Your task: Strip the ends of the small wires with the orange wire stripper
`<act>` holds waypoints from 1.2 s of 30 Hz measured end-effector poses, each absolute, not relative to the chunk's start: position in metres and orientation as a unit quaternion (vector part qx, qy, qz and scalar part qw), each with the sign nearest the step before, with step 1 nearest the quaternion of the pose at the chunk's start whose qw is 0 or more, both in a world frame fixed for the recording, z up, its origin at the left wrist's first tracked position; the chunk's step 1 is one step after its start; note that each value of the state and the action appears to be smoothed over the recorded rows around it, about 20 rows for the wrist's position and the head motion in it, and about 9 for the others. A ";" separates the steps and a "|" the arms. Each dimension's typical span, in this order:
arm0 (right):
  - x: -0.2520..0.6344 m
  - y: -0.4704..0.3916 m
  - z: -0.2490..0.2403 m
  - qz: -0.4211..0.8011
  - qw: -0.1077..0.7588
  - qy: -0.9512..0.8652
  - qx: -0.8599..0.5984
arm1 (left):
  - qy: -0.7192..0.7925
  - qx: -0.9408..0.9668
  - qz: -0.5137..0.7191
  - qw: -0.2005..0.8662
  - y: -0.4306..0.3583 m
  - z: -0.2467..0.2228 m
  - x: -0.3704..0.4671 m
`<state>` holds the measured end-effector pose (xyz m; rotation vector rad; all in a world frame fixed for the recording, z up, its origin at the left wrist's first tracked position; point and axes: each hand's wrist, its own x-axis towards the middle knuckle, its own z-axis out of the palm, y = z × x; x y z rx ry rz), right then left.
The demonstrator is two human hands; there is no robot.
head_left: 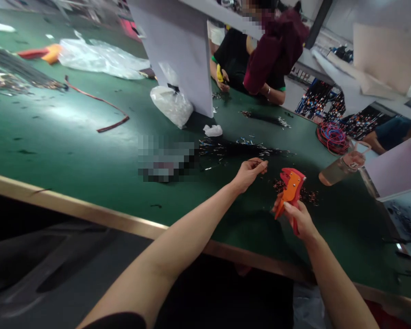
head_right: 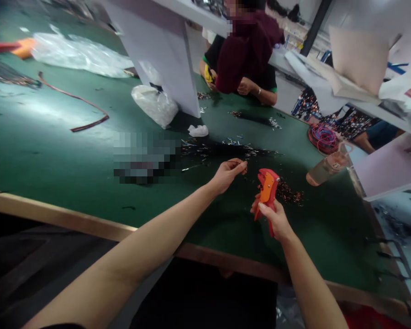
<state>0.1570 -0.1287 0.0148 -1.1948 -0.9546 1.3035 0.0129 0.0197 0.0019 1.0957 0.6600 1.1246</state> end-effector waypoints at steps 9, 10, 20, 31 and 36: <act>0.174 -0.164 0.003 0.438 0.458 -0.451 -0.629 | 0.328 0.471 0.511 0.640 0.025 0.006 0.001; 0.174 -0.168 0.000 0.441 0.461 -0.449 -0.626 | 0.335 0.470 0.508 0.640 0.023 0.003 -0.003; 0.159 -0.141 -0.006 0.539 0.547 -0.367 -0.526 | 0.347 0.460 0.512 0.637 0.017 -0.008 -0.019; 0.140 -0.118 0.003 0.614 0.453 -0.395 -0.511 | 0.311 0.488 0.496 0.647 0.021 -0.001 -0.026; 0.143 -0.113 0.002 0.615 0.440 -0.396 -0.521 | 0.292 0.503 0.482 0.656 0.021 0.000 -0.025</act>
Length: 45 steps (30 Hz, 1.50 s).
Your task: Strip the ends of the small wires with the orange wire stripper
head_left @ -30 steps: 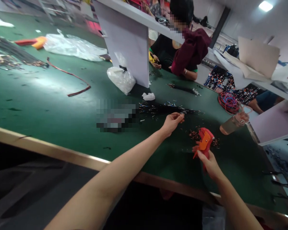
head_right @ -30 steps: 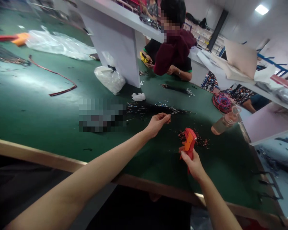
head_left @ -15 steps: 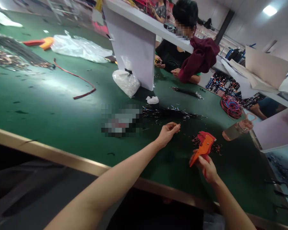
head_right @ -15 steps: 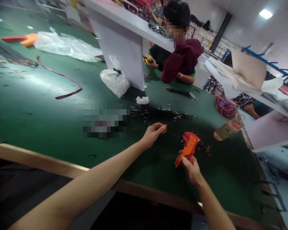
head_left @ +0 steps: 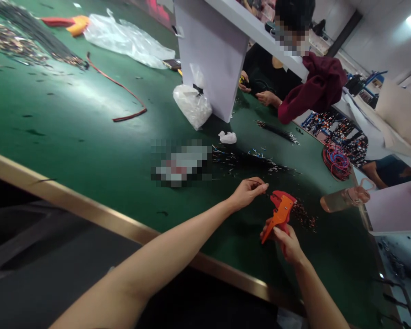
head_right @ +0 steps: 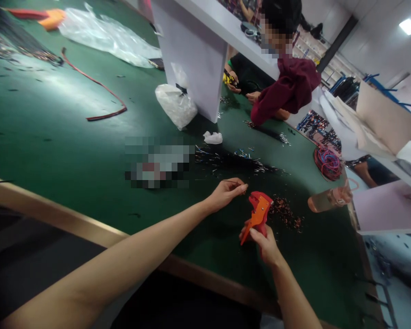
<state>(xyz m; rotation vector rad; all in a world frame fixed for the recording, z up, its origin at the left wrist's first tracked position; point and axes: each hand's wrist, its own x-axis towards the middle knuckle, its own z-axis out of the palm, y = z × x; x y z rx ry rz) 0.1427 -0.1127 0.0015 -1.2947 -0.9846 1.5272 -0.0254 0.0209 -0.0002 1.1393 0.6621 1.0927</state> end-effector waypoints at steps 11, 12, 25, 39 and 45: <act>0.137 -0.112 0.008 0.607 0.436 -0.381 -0.545 | 0.274 0.486 0.477 0.678 0.021 -0.001 -0.025; 0.136 -0.112 0.008 0.607 0.434 -0.380 -0.547 | 0.274 0.486 0.477 0.679 0.021 -0.001 -0.026; 0.129 -0.113 -0.002 0.590 0.439 -0.386 -0.558 | 0.261 0.526 0.467 0.661 0.018 -0.005 -0.022; 0.142 -0.120 0.012 0.538 0.417 -0.432 -0.592 | 0.292 0.538 0.487 0.623 0.024 -0.009 -0.025; 0.173 -0.129 0.018 0.224 0.225 -0.659 -0.682 | 0.315 0.535 0.502 0.603 0.024 -0.007 -0.026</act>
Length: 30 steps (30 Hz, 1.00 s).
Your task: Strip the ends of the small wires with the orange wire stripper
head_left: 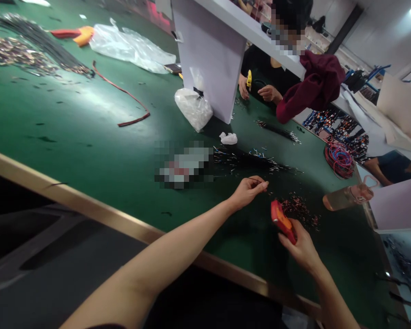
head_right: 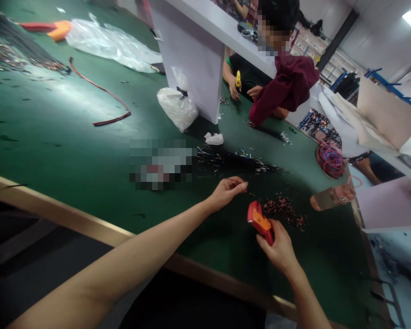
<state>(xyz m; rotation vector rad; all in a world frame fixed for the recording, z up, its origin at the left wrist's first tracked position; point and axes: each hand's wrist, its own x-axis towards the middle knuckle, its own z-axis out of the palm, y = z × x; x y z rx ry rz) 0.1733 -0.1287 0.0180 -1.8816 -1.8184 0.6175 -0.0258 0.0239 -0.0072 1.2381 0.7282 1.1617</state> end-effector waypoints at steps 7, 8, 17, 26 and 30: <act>0.164 -0.130 -0.005 -0.008 0.077 -0.766 -0.639 | 0.327 0.577 0.506 0.551 0.017 -0.003 -0.028; 0.162 -0.130 -0.006 -0.013 0.074 -0.769 -0.635 | 0.326 0.587 0.508 0.540 0.016 -0.002 -0.029; 0.142 -0.105 0.016 -0.026 0.193 -0.751 -0.630 | 0.288 0.632 0.495 0.522 0.007 -0.001 -0.025; 0.116 -0.075 0.025 -0.057 0.281 -0.731 -0.619 | 0.253 0.674 0.465 0.515 0.003 -0.007 -0.023; 0.120 -0.084 0.023 -0.051 0.261 -0.727 -0.633 | 0.260 0.687 0.450 0.507 -0.001 -0.010 -0.017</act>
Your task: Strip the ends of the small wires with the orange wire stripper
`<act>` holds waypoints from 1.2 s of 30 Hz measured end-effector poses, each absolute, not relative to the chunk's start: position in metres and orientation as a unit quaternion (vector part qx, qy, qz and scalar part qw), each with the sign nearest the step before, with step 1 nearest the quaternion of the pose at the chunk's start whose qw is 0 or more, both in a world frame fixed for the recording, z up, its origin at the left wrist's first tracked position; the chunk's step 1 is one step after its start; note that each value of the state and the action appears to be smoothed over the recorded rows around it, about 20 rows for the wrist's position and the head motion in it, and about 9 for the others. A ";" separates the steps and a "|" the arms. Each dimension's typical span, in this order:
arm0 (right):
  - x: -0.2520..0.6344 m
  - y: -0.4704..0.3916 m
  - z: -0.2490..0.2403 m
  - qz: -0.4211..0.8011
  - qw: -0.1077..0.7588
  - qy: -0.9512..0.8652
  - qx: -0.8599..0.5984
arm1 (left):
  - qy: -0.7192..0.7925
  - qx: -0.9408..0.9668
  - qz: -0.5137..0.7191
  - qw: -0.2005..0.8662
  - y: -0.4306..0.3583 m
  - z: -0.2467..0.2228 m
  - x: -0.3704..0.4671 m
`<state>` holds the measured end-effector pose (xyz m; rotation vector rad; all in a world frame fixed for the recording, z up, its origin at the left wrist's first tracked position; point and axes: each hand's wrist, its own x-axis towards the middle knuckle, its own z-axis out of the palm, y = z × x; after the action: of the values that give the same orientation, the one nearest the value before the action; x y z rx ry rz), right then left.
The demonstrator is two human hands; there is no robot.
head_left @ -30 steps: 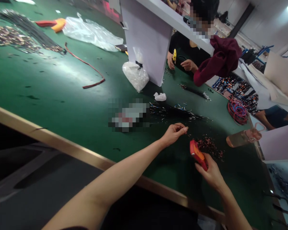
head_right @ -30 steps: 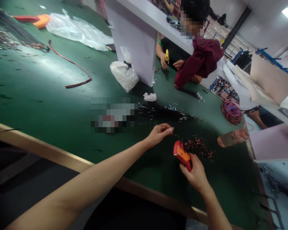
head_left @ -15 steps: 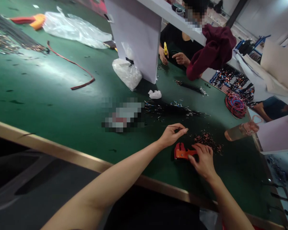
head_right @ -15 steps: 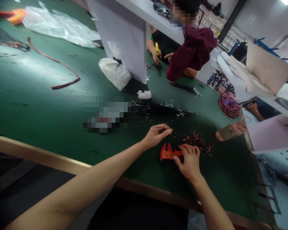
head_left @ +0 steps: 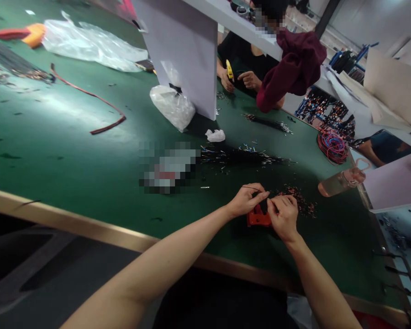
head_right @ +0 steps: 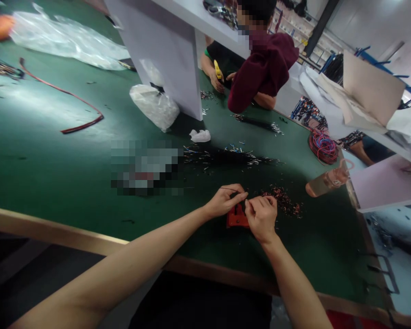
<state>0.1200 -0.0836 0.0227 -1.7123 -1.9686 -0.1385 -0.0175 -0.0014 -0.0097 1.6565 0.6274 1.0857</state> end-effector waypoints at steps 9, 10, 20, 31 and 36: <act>0.140 -0.111 0.020 -0.067 0.304 -0.714 -0.627 | 0.390 0.567 0.517 0.509 0.024 -0.021 -0.021; 0.146 -0.113 0.018 -0.066 0.309 -0.706 -0.634 | 0.399 0.560 0.516 0.511 0.026 -0.023 -0.022; 0.176 -0.129 -0.017 0.042 0.213 -0.773 -0.597 | 0.408 0.564 0.490 0.525 0.028 -0.031 -0.016; 0.186 -0.121 -0.043 -0.001 0.183 -0.802 -0.568 | 0.411 0.549 0.515 0.514 0.033 -0.038 -0.013; 0.186 -0.117 -0.046 -0.015 0.193 -0.801 -0.567 | 0.419 0.543 0.532 0.496 0.032 -0.037 -0.011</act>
<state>0.1857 -0.1168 -0.0464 -1.5909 -2.2459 -0.0427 -0.0112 0.0321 -0.0367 1.3154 1.0154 1.2898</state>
